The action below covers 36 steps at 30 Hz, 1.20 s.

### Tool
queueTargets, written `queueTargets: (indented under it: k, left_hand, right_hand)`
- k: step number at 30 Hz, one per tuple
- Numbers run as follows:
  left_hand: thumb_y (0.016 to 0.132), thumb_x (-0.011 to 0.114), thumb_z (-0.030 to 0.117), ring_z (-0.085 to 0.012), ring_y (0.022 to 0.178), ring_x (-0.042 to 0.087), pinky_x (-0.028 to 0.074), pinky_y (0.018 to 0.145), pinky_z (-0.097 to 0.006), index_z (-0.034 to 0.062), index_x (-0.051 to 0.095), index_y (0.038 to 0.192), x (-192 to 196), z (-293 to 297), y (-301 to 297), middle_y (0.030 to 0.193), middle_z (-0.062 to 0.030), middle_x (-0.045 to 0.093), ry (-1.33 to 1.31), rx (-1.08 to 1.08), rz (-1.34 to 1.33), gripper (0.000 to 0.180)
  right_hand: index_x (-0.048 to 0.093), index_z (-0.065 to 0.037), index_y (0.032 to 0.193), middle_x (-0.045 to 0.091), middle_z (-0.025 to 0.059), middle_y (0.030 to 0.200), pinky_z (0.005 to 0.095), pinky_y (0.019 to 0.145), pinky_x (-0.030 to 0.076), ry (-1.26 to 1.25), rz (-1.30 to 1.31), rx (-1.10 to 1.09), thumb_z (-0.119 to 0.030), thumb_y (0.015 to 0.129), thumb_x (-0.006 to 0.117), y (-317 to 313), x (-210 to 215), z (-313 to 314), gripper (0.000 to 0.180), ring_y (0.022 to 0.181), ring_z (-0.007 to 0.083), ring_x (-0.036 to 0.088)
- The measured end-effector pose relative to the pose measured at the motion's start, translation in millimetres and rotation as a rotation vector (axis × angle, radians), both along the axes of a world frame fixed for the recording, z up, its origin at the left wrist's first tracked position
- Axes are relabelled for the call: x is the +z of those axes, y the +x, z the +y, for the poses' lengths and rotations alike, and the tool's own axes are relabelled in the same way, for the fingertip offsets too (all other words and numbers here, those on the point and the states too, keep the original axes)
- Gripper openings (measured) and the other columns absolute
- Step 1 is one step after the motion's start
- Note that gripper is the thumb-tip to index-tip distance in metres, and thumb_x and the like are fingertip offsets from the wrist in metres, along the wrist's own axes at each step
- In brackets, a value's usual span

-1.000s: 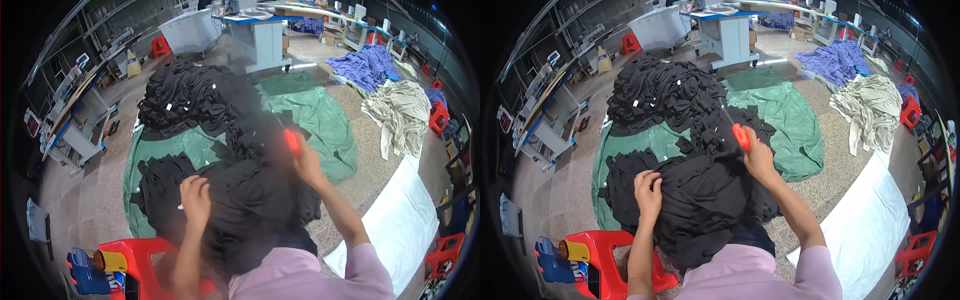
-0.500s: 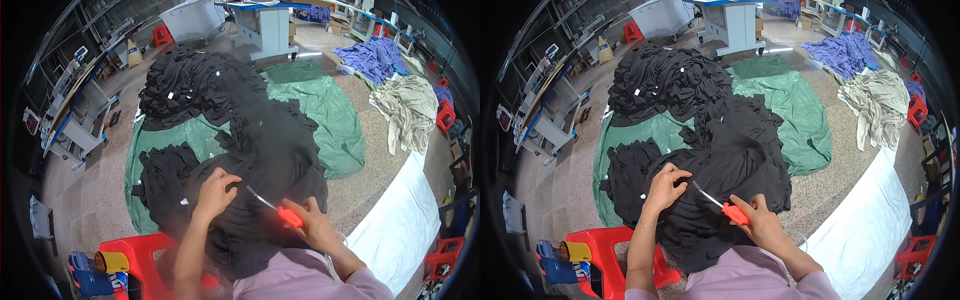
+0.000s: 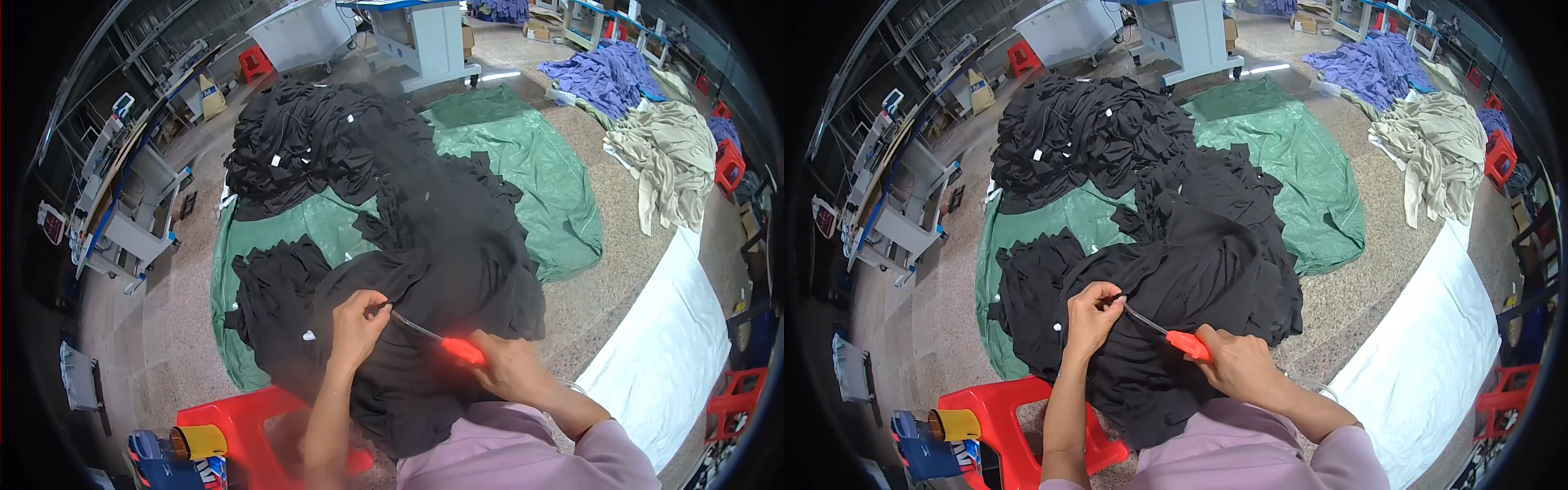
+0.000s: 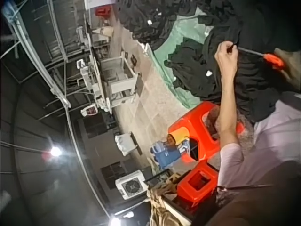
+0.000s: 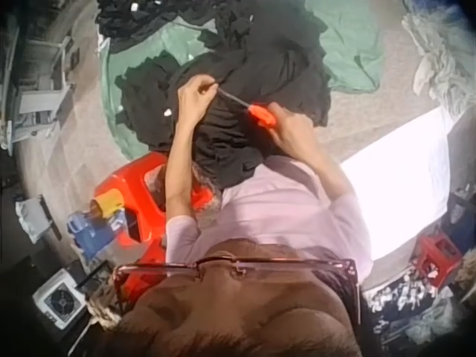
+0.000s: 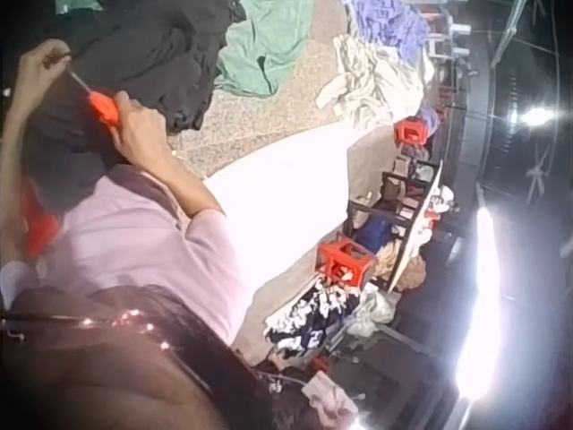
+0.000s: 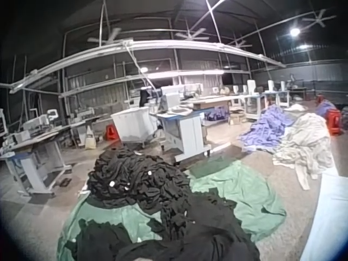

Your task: The recorder uses scissors to cut pieces of dark fabric from a large stack while sitting on a stool in a workshop.

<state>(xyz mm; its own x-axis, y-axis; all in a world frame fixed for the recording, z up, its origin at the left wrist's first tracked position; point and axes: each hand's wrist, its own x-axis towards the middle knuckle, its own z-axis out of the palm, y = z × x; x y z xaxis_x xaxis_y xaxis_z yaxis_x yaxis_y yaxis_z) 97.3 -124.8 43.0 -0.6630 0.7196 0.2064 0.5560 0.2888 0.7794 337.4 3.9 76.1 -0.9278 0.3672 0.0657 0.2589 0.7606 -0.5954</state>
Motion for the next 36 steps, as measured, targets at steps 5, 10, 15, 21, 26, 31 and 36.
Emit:
queueTargets:
  k: [5,10,15,21,26,31,36]
  left_hand:
    - [0.081,0.072,0.006,-0.0157,0.066,0.062,0.048,0.060,-0.028,-0.0011,0.067,0.091,0.2,-1.2,2.0,0.084,-0.0087,0.067,0.048,-0.032,0.003,0.013]
    - [0.079,0.073,0.003,-0.0140,0.065,0.062,0.048,0.060,-0.026,-0.0020,0.068,0.089,-1.3,1.5,3.3,0.080,-0.0074,0.066,0.062,-0.038,0.052,0.012]
    - [0.076,0.077,0.005,-0.0152,0.065,0.062,0.048,0.060,-0.027,-0.0008,0.069,0.088,6.4,7.5,-2.5,0.080,-0.0072,0.065,-0.023,-0.145,0.078,0.015]
    - [0.077,0.074,0.012,-0.0269,0.090,0.066,0.051,0.080,-0.034,0.0056,0.072,0.102,33.4,42.3,-32.0,0.101,-0.0117,0.068,-0.084,-0.225,0.297,0.026]
    - [0.073,0.074,0.004,-0.0241,0.099,0.066,0.050,0.088,-0.032,0.0072,0.071,0.109,12.1,57.9,-19.4,0.107,-0.0107,0.069,-0.133,-0.409,-0.025,0.036]
    - [0.075,0.073,0.005,-0.0253,0.090,0.067,0.051,0.081,-0.032,0.0033,0.072,0.099,8.5,56.6,-3.9,0.093,-0.0112,0.067,-0.069,-0.287,0.103,0.025]
    - [0.079,0.070,0.007,-0.0260,0.085,0.068,0.052,0.078,-0.033,-0.0010,0.069,0.097,-1.9,55.5,-5.6,0.094,-0.0142,0.070,-0.006,-0.257,-0.006,0.019]
  right_hand:
    - [0.050,-0.006,0.099,0.067,0.0152,0.078,0.0468,0.054,0.049,0.001,0.021,-0.005,-0.028,0.089,0.067,-3.5,-4.0,-2.5,0.029,0.064,0.0384,0.064]
    - [0.051,-0.005,0.096,0.066,0.0151,0.076,0.0464,0.053,0.049,-0.006,-0.013,-0.001,-0.028,0.089,0.067,-8.0,-2.1,-1.6,0.029,0.064,0.0380,0.064]
    - [0.054,-0.007,0.100,0.066,0.0154,0.074,0.0463,0.054,0.049,-0.041,0.130,-0.062,-0.028,0.089,0.067,-1.6,-7.7,1.8,0.027,0.064,0.0383,0.065]
    - [0.058,-0.009,0.108,0.068,0.0168,0.080,0.0471,0.058,0.049,-0.137,0.128,-0.240,-0.026,0.087,0.068,17.7,-3.5,11.3,0.028,0.069,0.0398,0.066]
    - [0.057,-0.011,0.115,0.068,0.0175,0.089,0.0461,0.070,0.051,-0.265,0.039,-0.303,-0.011,0.082,0.063,28.3,0.9,17.9,0.033,0.082,0.0398,0.066]
    - [0.057,-0.012,0.113,0.068,0.0161,0.085,0.0473,0.067,0.051,-0.199,-0.041,-0.255,-0.014,0.081,0.065,26.1,3.9,20.2,0.033,0.078,0.0393,0.066]
    - [0.056,-0.012,0.111,0.068,0.0158,0.083,0.0484,0.063,0.050,-0.121,-0.094,-0.220,-0.019,0.081,0.067,22.5,6.3,20.2,0.033,0.075,0.0388,0.065]
